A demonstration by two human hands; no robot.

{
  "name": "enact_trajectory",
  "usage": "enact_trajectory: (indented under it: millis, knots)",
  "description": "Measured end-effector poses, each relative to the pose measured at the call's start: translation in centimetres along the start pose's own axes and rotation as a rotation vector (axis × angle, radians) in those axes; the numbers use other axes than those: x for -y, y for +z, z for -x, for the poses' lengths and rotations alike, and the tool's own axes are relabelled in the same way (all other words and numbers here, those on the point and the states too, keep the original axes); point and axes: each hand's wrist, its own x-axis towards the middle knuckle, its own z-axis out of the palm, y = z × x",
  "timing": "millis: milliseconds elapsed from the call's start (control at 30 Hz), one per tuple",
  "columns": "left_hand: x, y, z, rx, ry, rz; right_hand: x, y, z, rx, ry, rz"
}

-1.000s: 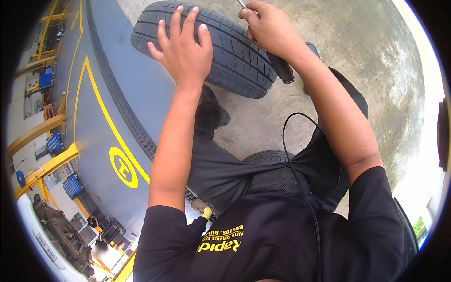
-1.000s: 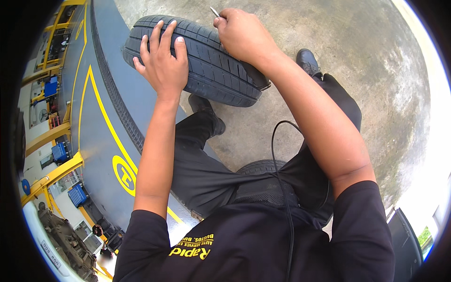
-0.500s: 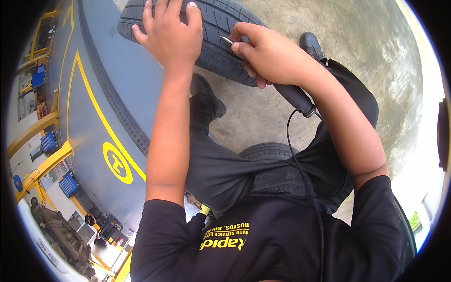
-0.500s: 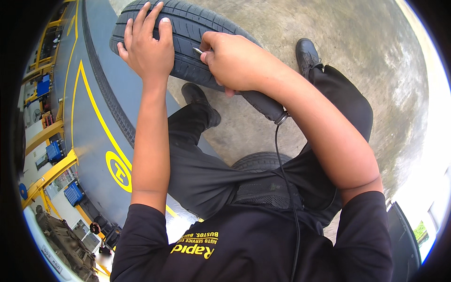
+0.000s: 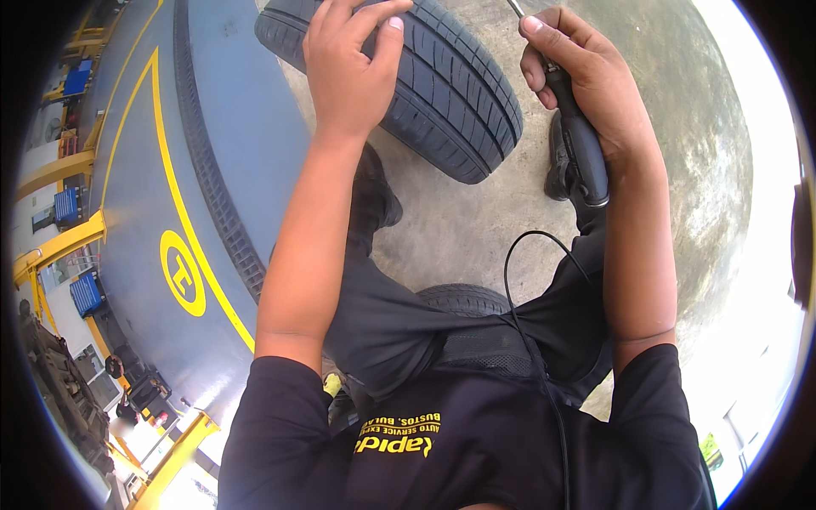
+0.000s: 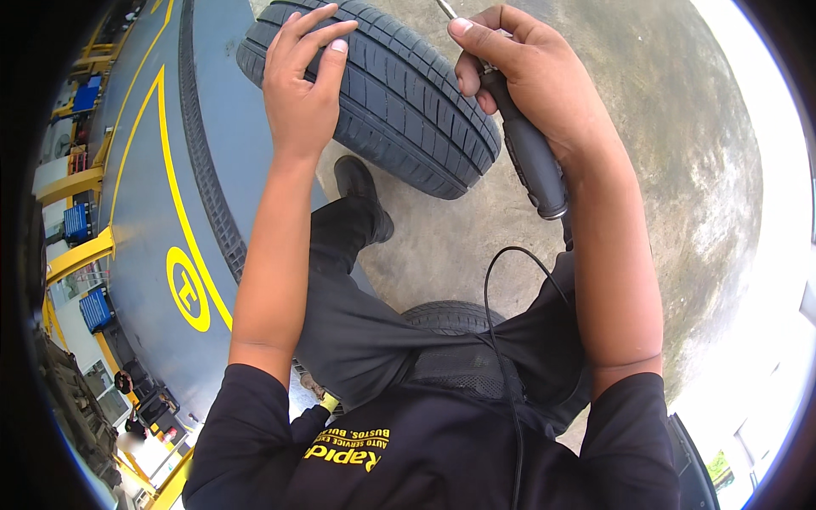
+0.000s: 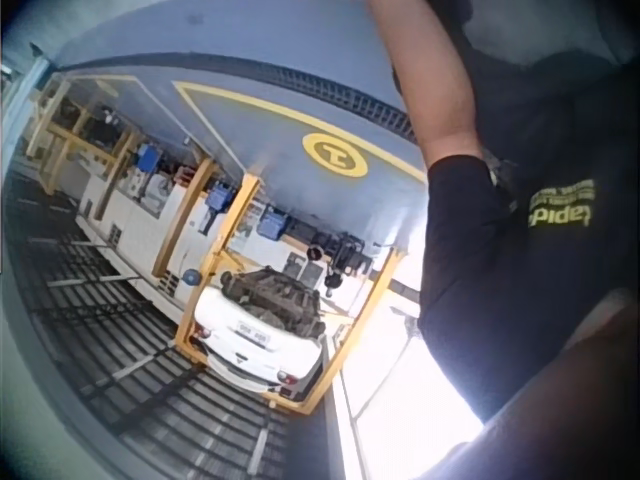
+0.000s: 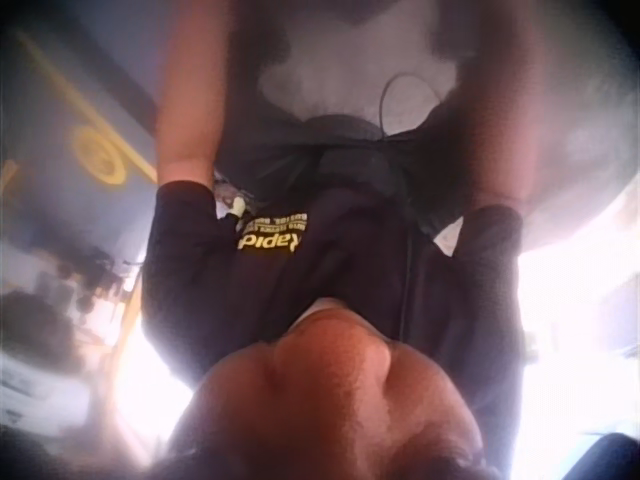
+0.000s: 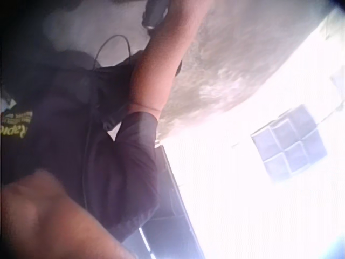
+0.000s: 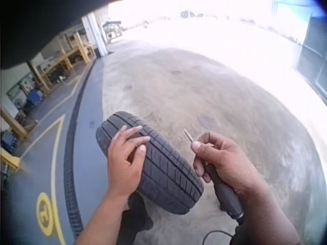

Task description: The person uses a handheld rotary tool to grind or clean the tread surface of a car tire. They rotate the tire to access different areas and continue the process across multiple tires in a workshop setting.

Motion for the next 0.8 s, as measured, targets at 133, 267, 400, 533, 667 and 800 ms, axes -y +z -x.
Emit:
enact_trajectory:
  millis: [133,267,400,533,667,800]
  knots:
    - [-2.4,-0.7,-0.7,0.313,-0.273,0.772,-0.8,1.2,-0.6,0.23,-0.015,-0.166]
    - [-0.5,-0.2,-1.1,0.431,-0.324,0.917,-0.4,2.9,-0.5,0.242,0.051,-0.122]
    - [-0.1,-0.5,-1.6,0.341,-0.365,0.959,0.1,2.6,-0.8,0.303,0.079,-0.105]
    - [0.4,-0.7,-1.8,0.383,-0.399,0.94,0.2,2.5,-0.8,0.378,0.146,-0.191]
    - [1.3,-0.5,-1.7,0.321,-0.356,0.882,-0.2,1.9,-1.2,0.519,0.115,-0.537]
    - [1.3,0.4,-1.6,0.231,-0.474,1.063,-1.6,1.8,-1.7,0.733,-0.066,-0.814]
